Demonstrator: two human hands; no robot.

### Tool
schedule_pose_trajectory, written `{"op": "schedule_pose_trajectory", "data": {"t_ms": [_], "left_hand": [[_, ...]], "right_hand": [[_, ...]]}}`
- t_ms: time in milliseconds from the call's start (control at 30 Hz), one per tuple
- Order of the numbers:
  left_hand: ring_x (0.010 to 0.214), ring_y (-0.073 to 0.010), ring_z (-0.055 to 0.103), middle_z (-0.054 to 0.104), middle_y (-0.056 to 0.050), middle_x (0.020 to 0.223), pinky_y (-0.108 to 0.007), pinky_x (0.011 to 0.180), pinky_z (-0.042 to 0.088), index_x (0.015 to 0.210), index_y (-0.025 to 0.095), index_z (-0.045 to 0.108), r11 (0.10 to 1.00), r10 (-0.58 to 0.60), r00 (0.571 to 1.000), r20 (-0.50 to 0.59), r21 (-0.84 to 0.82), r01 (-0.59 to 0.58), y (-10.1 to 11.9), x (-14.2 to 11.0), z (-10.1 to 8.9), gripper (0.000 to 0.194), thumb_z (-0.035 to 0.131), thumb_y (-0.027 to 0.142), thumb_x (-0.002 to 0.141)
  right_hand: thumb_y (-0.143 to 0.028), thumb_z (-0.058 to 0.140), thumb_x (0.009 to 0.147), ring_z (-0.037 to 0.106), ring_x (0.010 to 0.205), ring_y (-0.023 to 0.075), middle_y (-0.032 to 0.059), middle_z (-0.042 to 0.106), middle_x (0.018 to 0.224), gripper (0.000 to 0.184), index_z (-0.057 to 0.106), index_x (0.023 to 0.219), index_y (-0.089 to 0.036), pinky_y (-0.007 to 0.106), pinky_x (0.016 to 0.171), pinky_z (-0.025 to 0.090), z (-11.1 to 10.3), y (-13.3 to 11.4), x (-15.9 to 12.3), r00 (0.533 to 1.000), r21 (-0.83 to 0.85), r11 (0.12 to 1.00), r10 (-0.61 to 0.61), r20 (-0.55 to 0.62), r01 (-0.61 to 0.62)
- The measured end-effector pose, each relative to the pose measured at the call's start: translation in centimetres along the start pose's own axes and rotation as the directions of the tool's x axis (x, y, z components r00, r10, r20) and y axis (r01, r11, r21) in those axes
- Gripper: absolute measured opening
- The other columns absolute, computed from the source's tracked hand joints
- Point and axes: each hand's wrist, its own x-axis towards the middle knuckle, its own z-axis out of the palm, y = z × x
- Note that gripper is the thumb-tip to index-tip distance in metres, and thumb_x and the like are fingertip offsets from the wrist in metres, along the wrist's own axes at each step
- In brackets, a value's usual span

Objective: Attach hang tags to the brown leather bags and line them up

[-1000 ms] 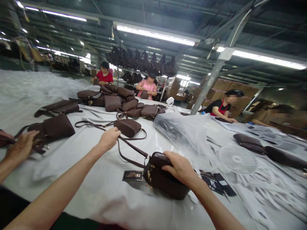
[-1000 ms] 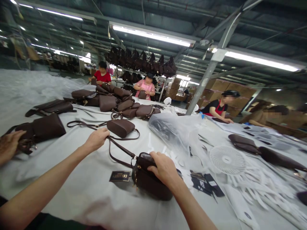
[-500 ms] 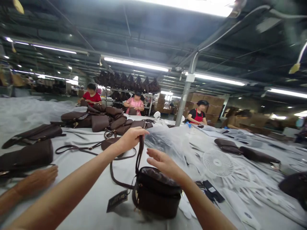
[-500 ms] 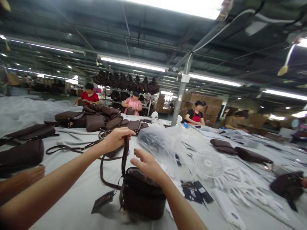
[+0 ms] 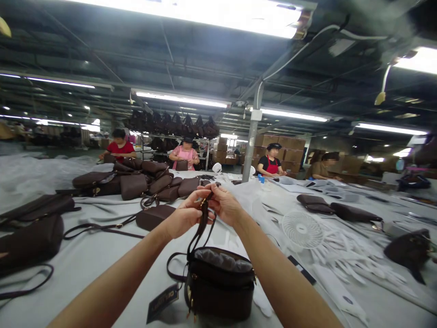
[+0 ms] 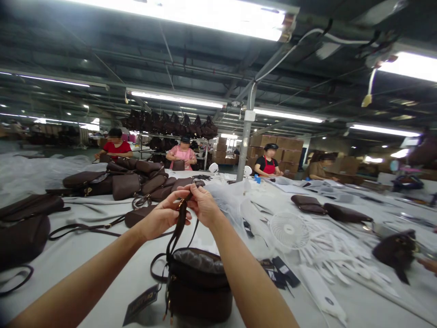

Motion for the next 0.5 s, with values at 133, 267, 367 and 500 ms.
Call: {"op": "schedule_pose_trajectory", "data": {"t_ms": [133, 267, 367, 500], "left_hand": [[0.054, -0.0086, 0.048, 0.059, 0.000, 0.077, -0.021, 0.054, 0.038, 0.121, 0.023, 0.049, 0.986, 0.025, 0.989, -0.147, 0.168, 0.000, -1.8, -0.2, -0.4, 0.042, 0.062, 0.034, 0.083], [0.057, -0.0117, 0.042, 0.050, 0.003, 0.065, -0.024, 0.055, 0.030, 0.091, 0.018, 0.058, 0.752, 0.120, 0.966, -0.230, 0.656, 0.063, -3.3, -0.6, -2.1, 0.017, 0.050, 0.032, 0.087], [0.067, -0.0157, 0.049, 0.054, 0.001, 0.070, -0.027, 0.063, 0.035, 0.083, 0.020, 0.056, 0.565, 0.295, 0.886, -0.357, 0.814, 0.139, -3.6, -1.1, -4.0, 0.011, 0.048, 0.028, 0.086], [0.053, -0.0110, 0.042, 0.046, 0.005, 0.060, -0.022, 0.051, 0.030, 0.078, 0.020, 0.049, 0.836, 0.279, 0.736, -0.617, 0.534, 0.130, -3.6, -1.3, -6.8, 0.011, 0.052, 0.028, 0.084]], "right_hand": [[-0.027, 0.048, 0.096, 0.069, 0.079, 0.0130, 0.0040, 0.074, 0.094, 0.022, 0.064, 0.086, -0.017, 0.024, 0.069, 0.055, -0.1, -1.1, 0.2, 0.999, 0.019, 0.999, -0.031, -0.017, 0.031], [-0.027, 0.047, 0.097, 0.071, 0.078, 0.0164, 0.0024, 0.072, 0.074, 0.027, 0.059, 0.074, -0.018, 0.033, 0.076, 0.057, -1.2, -3.1, -0.1, 0.980, 0.116, 0.993, 0.039, -0.194, -0.017], [-0.028, 0.055, 0.094, 0.066, 0.064, 0.0133, -0.0022, 0.064, 0.060, 0.028, 0.054, 0.068, -0.019, 0.032, 0.072, 0.059, -3.3, -5.5, -0.7, 0.959, 0.175, 0.983, 0.006, -0.283, 0.046], [-0.022, 0.053, 0.095, 0.047, 0.039, 0.0038, -0.0106, 0.045, 0.048, 0.033, 0.043, 0.064, -0.019, 0.020, 0.054, 0.055, -7.6, -9.1, -2.2, 0.909, 0.311, 0.918, -0.109, -0.403, 0.248]]}}
